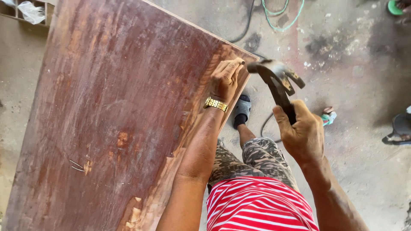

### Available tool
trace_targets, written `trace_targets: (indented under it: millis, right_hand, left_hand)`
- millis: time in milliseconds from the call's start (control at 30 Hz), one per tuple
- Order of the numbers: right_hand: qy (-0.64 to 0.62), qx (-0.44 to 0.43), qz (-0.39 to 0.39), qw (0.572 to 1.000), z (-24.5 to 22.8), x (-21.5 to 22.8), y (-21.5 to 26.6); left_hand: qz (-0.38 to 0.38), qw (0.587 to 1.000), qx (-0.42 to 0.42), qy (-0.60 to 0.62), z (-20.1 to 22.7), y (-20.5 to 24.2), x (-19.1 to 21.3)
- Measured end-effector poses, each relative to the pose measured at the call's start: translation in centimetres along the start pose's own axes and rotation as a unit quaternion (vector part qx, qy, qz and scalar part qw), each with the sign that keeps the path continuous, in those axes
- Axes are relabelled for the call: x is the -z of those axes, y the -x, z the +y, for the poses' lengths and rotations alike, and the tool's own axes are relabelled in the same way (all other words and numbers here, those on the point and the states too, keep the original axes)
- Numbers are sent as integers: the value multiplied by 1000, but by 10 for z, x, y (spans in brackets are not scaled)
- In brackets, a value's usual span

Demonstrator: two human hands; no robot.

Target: Hammering nails into a wooden table top in a workshop.

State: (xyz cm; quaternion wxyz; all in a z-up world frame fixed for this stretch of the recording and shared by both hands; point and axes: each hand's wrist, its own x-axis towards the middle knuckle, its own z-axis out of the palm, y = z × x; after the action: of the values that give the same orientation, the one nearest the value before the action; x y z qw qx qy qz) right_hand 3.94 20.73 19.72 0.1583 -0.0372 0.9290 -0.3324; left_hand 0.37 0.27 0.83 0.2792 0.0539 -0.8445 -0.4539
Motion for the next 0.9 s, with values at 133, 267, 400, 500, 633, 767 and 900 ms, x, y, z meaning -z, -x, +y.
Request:
trace_targets:
  millis: [133, 267, 400, 500, 633, 767, 900]
  right_hand:
    - [30, 104, 42, 993, -35, 8, -14]
    - [88, 149, 48, 984, -37, 1, -24]
    - [175, 47, -21, 983, -34, -3, -29]
    - [113, 44, -13, 992, -44, 11, -21]
    - [-40, 213, 100, 971, -55, 16, -8]
    - [94, 133, 47, 986, -32, -3, -28]
    - [99, 148, 71, 981, -44, 10, -23]
  left_hand:
    - [0, 1000, -11, -16, 3, -1, 1]
    - [-1, 1000, 16, -8, 0, 1, 1]
    - [2, 1000, 13, -13, 6, -1, 4]
    - [-10, 1000, 23, -9, 8, -6, 5]
    - [-6, 1000, 14, -7, 10, 3, 6]
    - [-2, 1000, 22, -12, 8, 0, 3]
    - [19, 1000, 6, -11, -1, 2, 1]
